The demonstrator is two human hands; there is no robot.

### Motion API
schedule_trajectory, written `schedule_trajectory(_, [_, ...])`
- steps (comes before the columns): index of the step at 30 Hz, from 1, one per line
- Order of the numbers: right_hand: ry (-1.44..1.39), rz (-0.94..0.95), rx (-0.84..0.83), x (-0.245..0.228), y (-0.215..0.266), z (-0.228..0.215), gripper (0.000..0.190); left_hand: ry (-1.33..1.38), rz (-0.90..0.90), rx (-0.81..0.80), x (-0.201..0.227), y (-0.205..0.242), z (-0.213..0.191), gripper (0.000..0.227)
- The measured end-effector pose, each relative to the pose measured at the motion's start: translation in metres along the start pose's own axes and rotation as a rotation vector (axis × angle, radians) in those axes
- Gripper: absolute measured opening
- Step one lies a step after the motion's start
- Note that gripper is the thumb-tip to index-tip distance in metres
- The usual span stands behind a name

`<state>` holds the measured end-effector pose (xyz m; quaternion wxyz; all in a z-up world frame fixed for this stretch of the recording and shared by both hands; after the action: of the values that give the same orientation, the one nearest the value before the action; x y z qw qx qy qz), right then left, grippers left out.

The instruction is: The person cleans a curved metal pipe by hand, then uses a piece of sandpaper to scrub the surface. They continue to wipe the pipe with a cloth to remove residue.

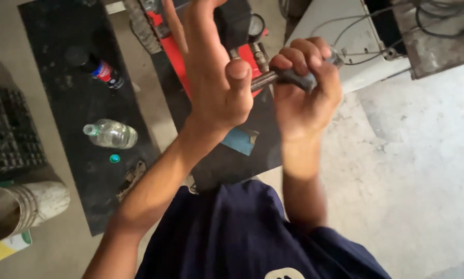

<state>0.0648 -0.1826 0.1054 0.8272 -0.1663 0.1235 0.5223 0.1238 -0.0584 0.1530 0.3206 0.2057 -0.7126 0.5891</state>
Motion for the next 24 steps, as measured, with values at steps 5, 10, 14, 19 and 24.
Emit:
schedule_trajectory(5, [0.169, 0.044, -0.006, 0.047, 0.023, 0.012, 0.020, 0.044, -0.076, 0.003, 0.002, 0.005, 0.002, 0.088])
schedule_trajectory(10, [-0.039, -0.024, -0.074, 0.020, 0.004, -0.006, 0.028, -0.015, 0.028, 0.035, 0.001, 0.000, -0.003, 0.083])
schedule_trajectory(14, [0.107, 0.024, -0.028, 0.037, 0.009, -0.011, 0.025, 0.017, -0.017, 0.023, -0.006, 0.004, 0.001, 0.082])
schedule_trajectory(19, [-0.112, -0.135, -0.017, 0.026, -0.003, 0.012, 0.032, -0.007, 0.011, 0.005, 0.001, 0.006, -0.009, 0.083])
schedule_trajectory(24, [-0.141, -0.040, -0.121, 0.013, -0.015, 0.003, 0.030, 0.107, 0.012, -0.003, 0.006, -0.006, 0.002, 0.086])
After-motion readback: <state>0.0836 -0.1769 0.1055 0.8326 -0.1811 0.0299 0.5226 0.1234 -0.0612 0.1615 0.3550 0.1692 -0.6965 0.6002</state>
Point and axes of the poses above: each hand's wrist, its own y-axis away from the middle knuckle, its own z-axis out of the palm, x = y × z, the point moved 3 cm from there along -y, towards the middle knuckle, and after that the axes turned 14 degrees about y, right-handed, at the moved point
